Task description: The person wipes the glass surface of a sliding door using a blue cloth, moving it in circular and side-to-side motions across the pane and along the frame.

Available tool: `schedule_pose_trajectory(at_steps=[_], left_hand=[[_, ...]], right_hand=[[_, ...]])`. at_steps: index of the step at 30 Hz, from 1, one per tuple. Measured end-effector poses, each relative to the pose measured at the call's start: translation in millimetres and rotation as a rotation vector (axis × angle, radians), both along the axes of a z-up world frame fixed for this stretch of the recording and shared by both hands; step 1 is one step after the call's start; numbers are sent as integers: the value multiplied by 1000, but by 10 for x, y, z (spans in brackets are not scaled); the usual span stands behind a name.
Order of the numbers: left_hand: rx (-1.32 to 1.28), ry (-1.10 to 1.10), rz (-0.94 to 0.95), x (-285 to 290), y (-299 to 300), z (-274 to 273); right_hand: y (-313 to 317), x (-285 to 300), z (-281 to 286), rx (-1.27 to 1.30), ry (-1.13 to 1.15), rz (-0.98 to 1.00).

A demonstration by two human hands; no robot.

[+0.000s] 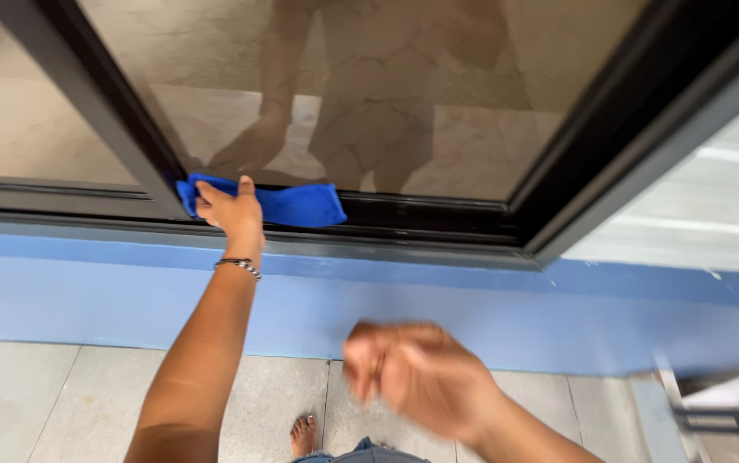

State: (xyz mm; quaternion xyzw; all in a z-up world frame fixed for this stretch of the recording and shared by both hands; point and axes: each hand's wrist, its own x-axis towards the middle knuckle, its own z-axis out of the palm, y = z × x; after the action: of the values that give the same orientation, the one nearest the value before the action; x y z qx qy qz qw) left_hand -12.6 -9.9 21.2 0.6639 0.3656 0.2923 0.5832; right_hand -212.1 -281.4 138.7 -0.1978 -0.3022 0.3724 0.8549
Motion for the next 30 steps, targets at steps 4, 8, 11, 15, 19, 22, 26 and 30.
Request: schedule_pose_trajectory(at_steps=[4, 8, 11, 15, 19, 22, 26, 30], left_hand=[[111, 81, 163, 87, 133, -132], [-104, 13, 171, 164, 227, -292], [-220, 24, 205, 254, 302, -331], [-288, 13, 252, 344, 345, -381], [-304, -62, 224, 324, 393, -575], [-511, -246, 77, 188, 459, -771], [-954, -458, -176, -175, 378, -954], [-1142, -483, -334, -632, 90, -906]], right_hand=[[418, 994, -1022, -942, -349, -843], [843, 1696, -1303, -1236, -1084, -1411], [1096, 1985, -1446, -1402, -1479, -1446], [1259, 2128, -1731, -1346, -1548, -1619], [1174, 2070, -1959, -1207, -1532, -1634], [1050, 1810, -1954, -1000, -1340, -1622], [740, 1173, -1750, -928, -1121, -1562], [445, 687, -1510, -848, -1223, -1494]])
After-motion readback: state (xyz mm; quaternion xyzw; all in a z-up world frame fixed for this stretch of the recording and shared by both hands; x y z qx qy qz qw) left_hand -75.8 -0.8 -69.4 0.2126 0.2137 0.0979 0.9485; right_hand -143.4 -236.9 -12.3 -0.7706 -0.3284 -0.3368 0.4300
